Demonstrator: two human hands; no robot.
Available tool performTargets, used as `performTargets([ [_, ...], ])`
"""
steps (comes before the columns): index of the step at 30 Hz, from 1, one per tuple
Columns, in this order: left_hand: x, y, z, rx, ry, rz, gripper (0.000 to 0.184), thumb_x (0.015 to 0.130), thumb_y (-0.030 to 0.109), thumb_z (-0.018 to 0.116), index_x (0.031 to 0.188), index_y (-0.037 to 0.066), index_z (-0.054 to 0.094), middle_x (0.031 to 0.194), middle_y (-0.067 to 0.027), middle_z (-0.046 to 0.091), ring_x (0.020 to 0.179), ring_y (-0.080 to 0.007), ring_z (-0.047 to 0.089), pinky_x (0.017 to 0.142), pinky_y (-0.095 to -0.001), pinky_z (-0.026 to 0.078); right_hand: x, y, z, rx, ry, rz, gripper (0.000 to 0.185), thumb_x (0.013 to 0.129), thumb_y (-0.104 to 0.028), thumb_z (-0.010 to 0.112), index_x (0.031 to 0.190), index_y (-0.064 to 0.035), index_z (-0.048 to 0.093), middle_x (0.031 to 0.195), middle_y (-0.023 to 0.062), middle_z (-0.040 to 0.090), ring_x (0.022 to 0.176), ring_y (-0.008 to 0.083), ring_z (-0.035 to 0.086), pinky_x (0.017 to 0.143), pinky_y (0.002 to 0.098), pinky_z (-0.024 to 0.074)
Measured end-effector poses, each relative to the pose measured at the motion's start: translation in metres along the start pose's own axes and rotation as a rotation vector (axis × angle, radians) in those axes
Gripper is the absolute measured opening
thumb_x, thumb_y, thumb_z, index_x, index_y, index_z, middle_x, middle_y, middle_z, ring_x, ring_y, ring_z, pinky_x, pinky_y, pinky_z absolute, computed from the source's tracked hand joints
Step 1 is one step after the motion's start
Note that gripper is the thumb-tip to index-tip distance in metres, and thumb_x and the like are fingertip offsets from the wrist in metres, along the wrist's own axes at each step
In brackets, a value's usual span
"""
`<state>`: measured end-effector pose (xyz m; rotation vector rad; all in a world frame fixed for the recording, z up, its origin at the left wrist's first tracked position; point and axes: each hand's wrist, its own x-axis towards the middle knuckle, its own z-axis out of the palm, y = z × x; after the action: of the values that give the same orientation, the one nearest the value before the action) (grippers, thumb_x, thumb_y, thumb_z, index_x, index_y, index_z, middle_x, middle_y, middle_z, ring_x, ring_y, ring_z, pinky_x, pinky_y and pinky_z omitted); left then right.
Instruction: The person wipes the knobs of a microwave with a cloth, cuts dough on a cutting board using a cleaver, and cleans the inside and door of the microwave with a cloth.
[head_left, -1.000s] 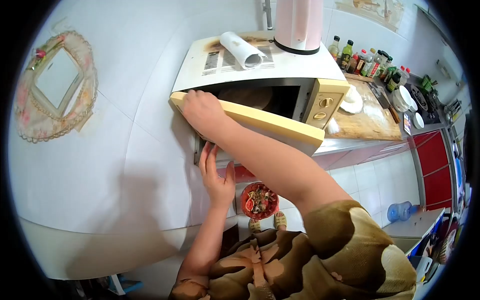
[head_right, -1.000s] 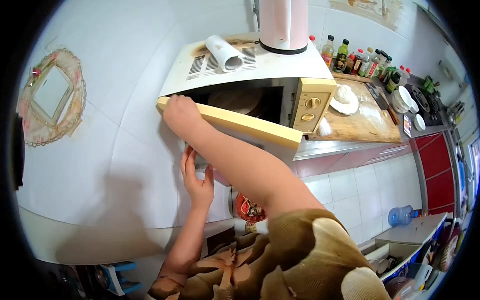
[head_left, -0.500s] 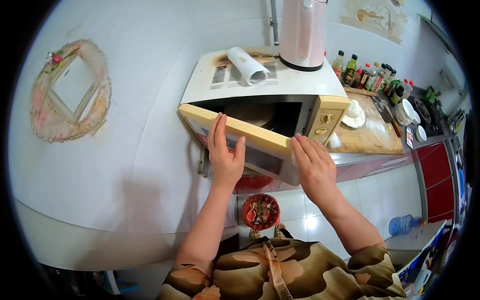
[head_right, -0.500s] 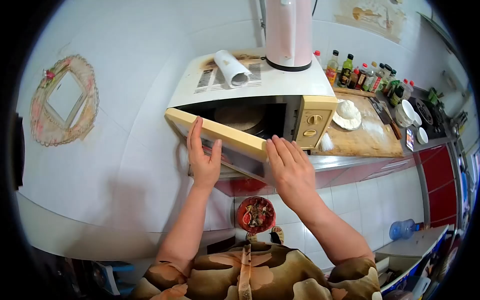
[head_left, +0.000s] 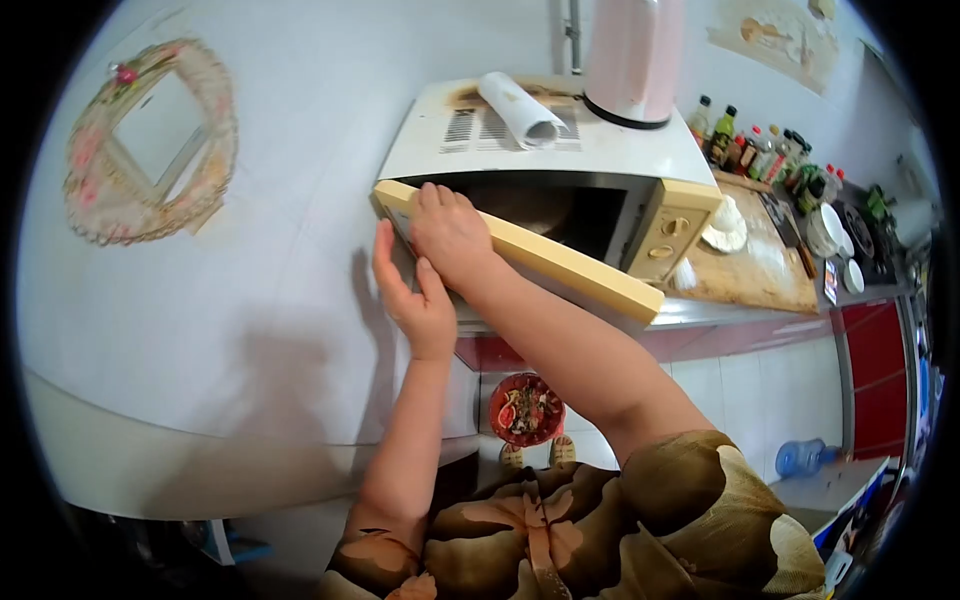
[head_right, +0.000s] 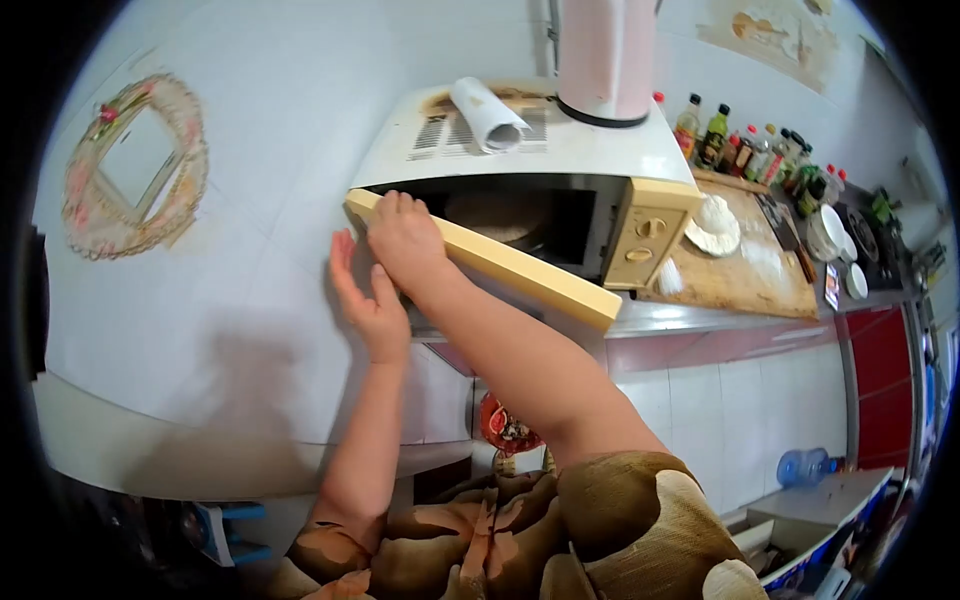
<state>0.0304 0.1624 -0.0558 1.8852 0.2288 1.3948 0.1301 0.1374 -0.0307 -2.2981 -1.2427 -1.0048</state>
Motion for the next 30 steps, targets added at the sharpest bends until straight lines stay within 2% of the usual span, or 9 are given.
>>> performTargets([
  [6,0.020,0.013,0.026,0.002,-0.177,0.157,0.045,0.100,0.008,0.051,0.144,-0.001,0.047,0.145,-0.0166,0.053,0.135,-0.0298,0.049,0.114,-0.0407,0.037,-0.059,0.037,-0.067,0.104,-0.023,0.089,0.033,0.080,-0.016,0.063,0.106,0.0033,0.066,0.093,0.0126,0.063,0.089,0.0257,0.064,0.083,0.0400,0.0507],
  [10,0.030,0.018,0.047,0.098,-0.429,0.297,0.039,0.102,0.017,0.056,0.139,0.003,0.055,0.138,-0.0144,0.059,0.130,-0.0303,0.054,0.113,-0.0425,0.037,-0.132,0.077,-0.147,-0.042,-0.058,0.127,0.045,0.082,-0.015,0.062,0.124,-0.0004,0.062,0.126,0.0142,0.064,0.118,0.0256,0.062,0.103,0.0440,0.0461],
  [12,0.028,0.022,0.064,0.030,-0.404,0.355,0.033,0.097,0.023,0.064,0.127,0.009,0.065,0.122,-0.0108,0.068,0.117,-0.0312,0.060,0.110,-0.0455,0.038,-0.159,0.096,-0.180,-0.059,-0.052,0.160,0.044,0.082,-0.012,0.062,0.125,-0.0010,0.062,0.126,0.0155,0.065,0.118,0.0276,0.063,0.103,0.0430,0.0475],
  [14,0.034,0.023,0.064,0.194,-0.709,0.380,0.026,0.096,0.028,0.065,0.114,0.010,0.072,0.107,-0.0067,0.072,0.103,-0.0283,0.064,0.103,-0.0428,0.042,-0.194,0.114,-0.193,-0.062,-0.034,0.169,0.043,0.083,-0.010,0.062,0.126,-0.0017,0.063,0.126,0.0169,0.066,0.117,0.0296,0.064,0.102,0.0421,0.0489],
  [18,0.036,0.022,0.068,0.177,-0.718,0.439,0.035,0.094,0.042,0.064,0.106,0.010,0.073,0.097,-0.0047,0.072,0.097,-0.0268,0.063,0.096,-0.0446,0.041,-0.244,0.124,-0.182,0.737,0.145,1.103,0.035,0.100,-0.001,0.054,0.134,-0.0024,0.063,0.114,0.0107,0.074,0.098,0.0167,0.069,0.088,0.0285,0.0533],
  [19,0.033,0.022,0.072,0.167,-0.739,0.440,0.035,0.094,0.042,0.064,0.106,0.010,0.073,0.097,-0.0047,0.072,0.097,-0.0268,0.063,0.096,-0.0446,0.041,-0.251,0.123,-0.171,0.909,0.305,1.114,0.037,0.104,-0.005,0.049,0.139,-0.0042,0.060,0.121,0.0067,0.072,0.103,0.0092,0.064,0.090,0.0261,0.0504],
  [22,0.034,0.019,0.075,0.217,-0.697,0.536,0.042,0.094,0.049,0.062,0.107,0.010,0.072,0.101,-0.0052,0.071,0.099,-0.0268,0.061,0.098,-0.0448,0.039,-0.230,0.106,-0.156,0.852,0.459,0.870,0.043,0.098,0.004,0.047,0.140,-0.0019,0.058,0.135,0.0129,0.065,0.120,0.0198,0.063,0.100,0.0307,0.0476],
  [25,0.033,0.021,0.082,0.250,-0.710,0.580,0.050,0.098,0.054,0.054,0.110,0.008,0.072,0.104,-0.0073,0.070,0.100,-0.0272,0.060,0.097,-0.0413,0.038,-0.212,0.102,-0.126,0.681,0.440,0.758,0.055,0.090,0.013,0.047,0.143,-0.0022,0.053,0.142,0.0193,0.057,0.126,0.0348,0.060,0.106,0.0359,0.0459],
  [30,0.031,0.022,0.074,0.288,-0.759,0.532,0.051,0.096,0.055,0.057,0.105,0.007,0.070,0.102,-0.0069,0.068,0.101,-0.0269,0.059,0.098,-0.0409,0.037,-0.240,0.103,-0.104,0.603,0.361,0.733,0.061,0.081,0.016,0.049,0.139,-0.0012,0.054,0.141,0.0202,0.057,0.126,0.0383,0.058,0.107,0.0408,0.0467],
])
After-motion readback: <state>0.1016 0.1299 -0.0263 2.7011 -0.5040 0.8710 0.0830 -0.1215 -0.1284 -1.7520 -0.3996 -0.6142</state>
